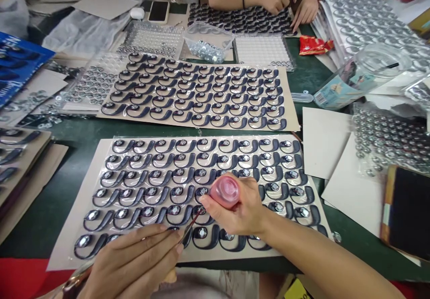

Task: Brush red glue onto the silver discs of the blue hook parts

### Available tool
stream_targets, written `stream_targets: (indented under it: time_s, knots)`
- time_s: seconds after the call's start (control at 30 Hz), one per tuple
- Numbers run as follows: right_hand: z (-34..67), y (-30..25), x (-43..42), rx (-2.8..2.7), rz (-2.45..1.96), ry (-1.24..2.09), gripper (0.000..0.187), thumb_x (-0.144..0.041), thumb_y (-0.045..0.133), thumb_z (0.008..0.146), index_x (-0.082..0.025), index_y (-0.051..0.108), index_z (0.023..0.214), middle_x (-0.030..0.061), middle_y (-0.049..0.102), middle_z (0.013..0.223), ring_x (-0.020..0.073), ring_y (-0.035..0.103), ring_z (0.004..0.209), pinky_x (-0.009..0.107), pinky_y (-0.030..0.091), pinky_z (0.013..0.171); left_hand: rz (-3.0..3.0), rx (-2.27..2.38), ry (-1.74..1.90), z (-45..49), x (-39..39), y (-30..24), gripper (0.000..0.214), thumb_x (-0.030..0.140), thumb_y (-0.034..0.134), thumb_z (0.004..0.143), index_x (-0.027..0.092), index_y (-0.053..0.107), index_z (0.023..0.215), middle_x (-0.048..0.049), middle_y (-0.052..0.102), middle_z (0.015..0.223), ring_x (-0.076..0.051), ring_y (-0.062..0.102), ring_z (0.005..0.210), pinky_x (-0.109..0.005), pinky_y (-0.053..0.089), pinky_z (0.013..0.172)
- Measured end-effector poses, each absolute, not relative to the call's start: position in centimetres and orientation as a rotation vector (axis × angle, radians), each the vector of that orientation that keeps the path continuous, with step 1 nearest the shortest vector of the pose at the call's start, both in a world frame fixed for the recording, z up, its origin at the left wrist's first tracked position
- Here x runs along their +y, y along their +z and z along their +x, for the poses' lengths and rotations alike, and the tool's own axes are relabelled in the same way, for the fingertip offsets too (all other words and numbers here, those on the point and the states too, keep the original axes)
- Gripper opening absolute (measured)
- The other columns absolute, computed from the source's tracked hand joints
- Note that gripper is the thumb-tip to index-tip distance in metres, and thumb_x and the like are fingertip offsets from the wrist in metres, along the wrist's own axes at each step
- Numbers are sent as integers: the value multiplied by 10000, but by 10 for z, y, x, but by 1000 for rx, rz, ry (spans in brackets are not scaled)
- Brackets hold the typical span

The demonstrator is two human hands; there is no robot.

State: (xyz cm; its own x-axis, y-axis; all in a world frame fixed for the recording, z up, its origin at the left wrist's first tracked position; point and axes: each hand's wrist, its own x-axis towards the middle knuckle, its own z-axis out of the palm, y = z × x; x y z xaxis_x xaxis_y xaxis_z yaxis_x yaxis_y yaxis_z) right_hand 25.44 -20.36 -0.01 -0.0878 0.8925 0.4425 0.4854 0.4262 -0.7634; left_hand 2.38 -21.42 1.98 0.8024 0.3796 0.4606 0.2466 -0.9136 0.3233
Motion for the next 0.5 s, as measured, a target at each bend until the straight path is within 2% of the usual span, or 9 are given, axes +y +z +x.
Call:
stream_targets:
  time_s: [0.2,0.37,0.5]
  knots:
    - [255,-3,-205,-1749,-1186,578,78,-241,602,764,-183,550,772,-11,607,587,98,553,430,216,468,409,2655,447,705,18,-207,21,243,134,431,870,77,622,1009,-85,656,1054,-168,608,1014,-322,493,924]
    - [251,-10,-207,-1761,-1104,552,146,-249,647,734,-185,532,796,-16,612,608,108,587,484,213,485,424,2529,503,662,15,-198,22,297,56,444,796,87,596,1049,-86,652,1062,-136,619,976,-297,502,905]
    - [253,-4,-208,-1714,-1042,623,222,-243,677,713,-185,553,888,-20,616,619,95,555,435,207,469,383,2463,556,674,16,-195,23,297,28,438,787,108,597,1025,-72,672,1008,-127,628,950,-288,514,880]
